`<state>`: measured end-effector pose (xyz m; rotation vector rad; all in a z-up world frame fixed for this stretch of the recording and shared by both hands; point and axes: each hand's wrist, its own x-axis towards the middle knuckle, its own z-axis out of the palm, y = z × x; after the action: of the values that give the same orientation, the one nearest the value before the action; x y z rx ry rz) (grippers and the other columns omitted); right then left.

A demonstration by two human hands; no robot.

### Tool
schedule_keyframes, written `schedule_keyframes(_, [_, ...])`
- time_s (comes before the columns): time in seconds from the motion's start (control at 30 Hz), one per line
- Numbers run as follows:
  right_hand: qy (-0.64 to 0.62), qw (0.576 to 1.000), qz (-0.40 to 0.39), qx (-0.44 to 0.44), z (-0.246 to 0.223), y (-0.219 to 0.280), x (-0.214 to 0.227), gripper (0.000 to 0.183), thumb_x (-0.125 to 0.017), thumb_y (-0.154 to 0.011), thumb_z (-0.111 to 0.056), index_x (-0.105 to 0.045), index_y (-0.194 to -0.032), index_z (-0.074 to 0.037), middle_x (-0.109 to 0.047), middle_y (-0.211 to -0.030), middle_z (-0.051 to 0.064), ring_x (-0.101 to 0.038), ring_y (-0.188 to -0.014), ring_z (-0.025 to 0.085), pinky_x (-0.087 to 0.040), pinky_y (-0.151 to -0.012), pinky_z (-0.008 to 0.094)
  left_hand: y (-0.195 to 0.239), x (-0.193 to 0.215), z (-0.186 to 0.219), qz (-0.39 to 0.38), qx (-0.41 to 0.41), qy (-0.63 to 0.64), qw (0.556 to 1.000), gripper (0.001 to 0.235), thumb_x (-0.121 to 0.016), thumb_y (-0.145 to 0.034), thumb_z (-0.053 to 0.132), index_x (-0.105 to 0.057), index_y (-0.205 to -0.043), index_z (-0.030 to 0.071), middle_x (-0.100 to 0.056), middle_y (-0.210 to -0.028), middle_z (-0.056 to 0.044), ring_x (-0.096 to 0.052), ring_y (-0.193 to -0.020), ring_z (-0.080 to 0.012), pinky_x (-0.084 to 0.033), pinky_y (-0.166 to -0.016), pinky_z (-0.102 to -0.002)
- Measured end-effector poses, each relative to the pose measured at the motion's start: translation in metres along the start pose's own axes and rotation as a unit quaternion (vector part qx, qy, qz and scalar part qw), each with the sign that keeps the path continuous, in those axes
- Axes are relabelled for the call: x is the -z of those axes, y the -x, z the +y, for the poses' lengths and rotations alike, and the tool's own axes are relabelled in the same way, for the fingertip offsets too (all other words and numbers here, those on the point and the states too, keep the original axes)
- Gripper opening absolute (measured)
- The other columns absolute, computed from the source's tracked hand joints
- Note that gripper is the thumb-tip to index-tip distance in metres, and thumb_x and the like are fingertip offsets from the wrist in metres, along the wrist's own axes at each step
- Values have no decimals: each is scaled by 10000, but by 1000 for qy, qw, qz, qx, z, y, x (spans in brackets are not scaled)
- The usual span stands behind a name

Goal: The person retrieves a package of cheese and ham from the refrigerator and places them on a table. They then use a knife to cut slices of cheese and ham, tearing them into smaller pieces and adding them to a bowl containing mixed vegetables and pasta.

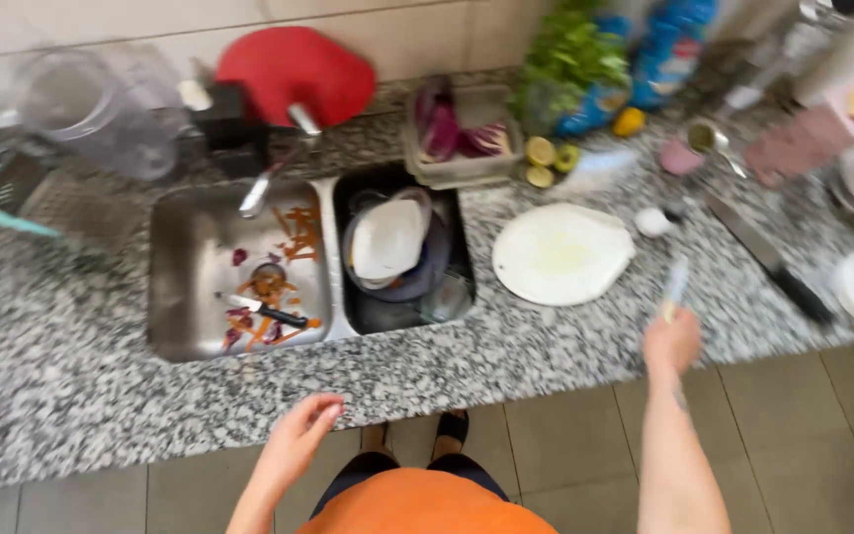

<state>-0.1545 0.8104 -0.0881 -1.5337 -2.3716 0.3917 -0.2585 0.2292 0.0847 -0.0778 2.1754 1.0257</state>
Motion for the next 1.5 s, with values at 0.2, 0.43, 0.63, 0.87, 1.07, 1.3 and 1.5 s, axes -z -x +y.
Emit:
schedule_keyframes(0.2, [-75, 992, -45, -90, 7, 60, 43, 249, -583, -915, -127, -517, -1136, -34, -608, -1065, 276, -567, -932, 491, -419, -778, 539, -103, 74, 76, 172, -320, -95, 927, 280, -511, -902, 303, -610, -1083, 114, -648, -1068, -47, -606, -997, -209, -435, -862, -344])
schedule_keyframes(0.43, [-95, 932, -338, 94, -302, 215, 91, 355, -567, -797, -270, -568, -1135, -161, -655, -1092, 43, -605, -986, 230, -408, -854, 359, -364, 130, 156, 363, -393, -364, 763, 688, -589, -646, 94, -436, -1306, -27, -443, -1315, -243, -530, -996, -396, -460, -846, -416])
schedule_keyframes(0.63, [-86, 846, -355, 388, -467, 273, -1, 204, -568, -850, -166, -656, -1031, -131, -607, -964, 27, -611, -832, 259, -459, -605, 417, -462, 125, 161, 358, -272, -633, 630, 725, -522, -873, 553, -400, -1370, 39, -387, -1339, -315, -550, -1079, -453, -456, -863, -472])
schedule_keyframes(0.87, [-105, 831, -275, 472, -538, 292, -31, 227, -535, -828, -97, -659, -1019, -89, -571, -856, 75, -571, -766, 318, -442, -517, 457, -481, 145, 158, 421, -380, -625, 536, 468, -583, -803, 318, -577, -1154, 8, -590, -1066, -269, -634, -701, -295, -480, -571, -370])
schedule_keyframes(1.07, [-117, 838, -242, 475, -546, 294, -31, 175, -580, -801, -70, -640, -966, -67, -554, -828, 81, -562, -742, 314, -446, -551, 441, -485, 139, 155, 410, -367, -620, 560, 468, -538, -849, 324, -553, -1189, 3, -576, -1092, -268, -631, -637, -287, -477, -567, -367])
schedule_keyframes(1.3, [-97, 866, -330, 362, -559, 291, -16, 278, -468, -904, -259, -710, -963, -137, -683, -874, 83, -623, -758, 312, -466, -584, 438, -481, 139, 157, 413, -363, -627, 552, 469, -515, -849, 305, -546, -1199, -6, -574, -1098, -271, -618, -624, -286, -449, -545, -367])
schedule_keyframes(1.5, [-149, 879, -394, 223, -557, 278, 26, 255, -501, -878, -257, -718, -870, -122, -711, -773, 28, -626, -710, 196, -420, -583, 347, -481, 136, 159, 407, -359, -622, 564, 453, -490, -841, 269, -548, -1189, -16, -567, -1101, -300, -631, -666, -335, -451, -586, -417])
